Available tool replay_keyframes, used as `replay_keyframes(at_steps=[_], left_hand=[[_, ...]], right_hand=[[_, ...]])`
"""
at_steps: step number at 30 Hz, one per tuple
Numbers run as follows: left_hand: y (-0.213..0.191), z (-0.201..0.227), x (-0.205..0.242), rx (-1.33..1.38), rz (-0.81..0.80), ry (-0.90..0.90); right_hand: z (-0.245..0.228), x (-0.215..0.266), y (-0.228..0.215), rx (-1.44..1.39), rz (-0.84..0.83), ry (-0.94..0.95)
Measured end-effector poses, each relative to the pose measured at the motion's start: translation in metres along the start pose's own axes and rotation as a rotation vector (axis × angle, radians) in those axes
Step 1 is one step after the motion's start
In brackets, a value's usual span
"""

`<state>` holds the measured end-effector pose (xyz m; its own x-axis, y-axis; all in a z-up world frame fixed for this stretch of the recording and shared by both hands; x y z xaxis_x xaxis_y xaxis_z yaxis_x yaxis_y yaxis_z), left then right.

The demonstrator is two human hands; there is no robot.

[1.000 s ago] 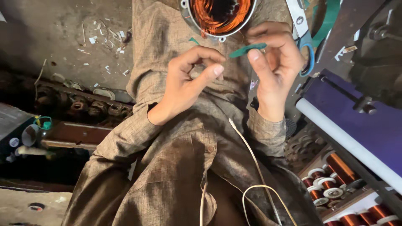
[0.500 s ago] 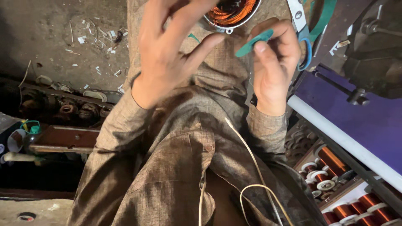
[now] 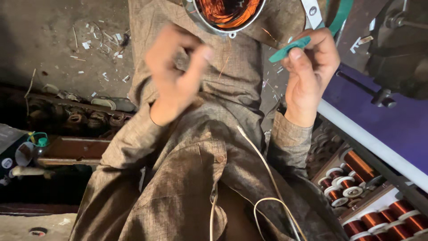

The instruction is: The person works on a cylindrical motor stator resting on their lap, adjusting copper windings by hand and securing them with green tape. They use scissors to cut the tape and continue wrapping the stator.

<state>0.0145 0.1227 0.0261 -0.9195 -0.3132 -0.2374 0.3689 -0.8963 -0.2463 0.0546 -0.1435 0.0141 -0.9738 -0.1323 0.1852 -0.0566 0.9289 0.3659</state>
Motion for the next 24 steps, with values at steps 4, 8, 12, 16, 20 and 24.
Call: replay_keyframes(at_steps=[4, 8, 12, 16, 20, 24], left_hand=[[0.035, -0.008, 0.036, 0.282, -0.253, -0.286], [0.038, -0.01, 0.041, 0.419, -0.233, -0.407], [0.033, -0.009, 0.033, 0.424, -0.258, -0.395], [0.013, 0.004, 0.013, 0.153, -0.197, -0.171], [-0.008, 0.039, -0.005, -0.363, -0.013, 0.274], [-0.008, 0.047, -0.014, -0.549, -0.022, 0.347]], right_hand=[[0.001, 0.001, -0.004, 0.049, 0.033, -0.053], [-0.009, -0.001, -0.002, 0.093, 0.077, -0.139], [-0.021, -0.006, -0.002, 0.136, 0.128, -0.2], [-0.025, -0.01, -0.002, 0.191, 0.099, -0.21], [-0.018, -0.01, -0.008, 0.222, 0.083, -0.152], [-0.012, -0.011, -0.005, 0.246, 0.049, -0.147]])
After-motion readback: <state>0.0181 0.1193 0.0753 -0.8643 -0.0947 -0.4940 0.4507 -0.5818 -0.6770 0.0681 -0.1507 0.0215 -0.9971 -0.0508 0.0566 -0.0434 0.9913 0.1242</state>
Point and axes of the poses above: each hand's wrist, its own x-axis away from the middle knuckle, its own y-axis out of the palm, z = x × y, the point moved 9 cm from there along -x, towards the middle knuckle, and after that the axes turned 9 degrees about -x, right-handed, at the moved point
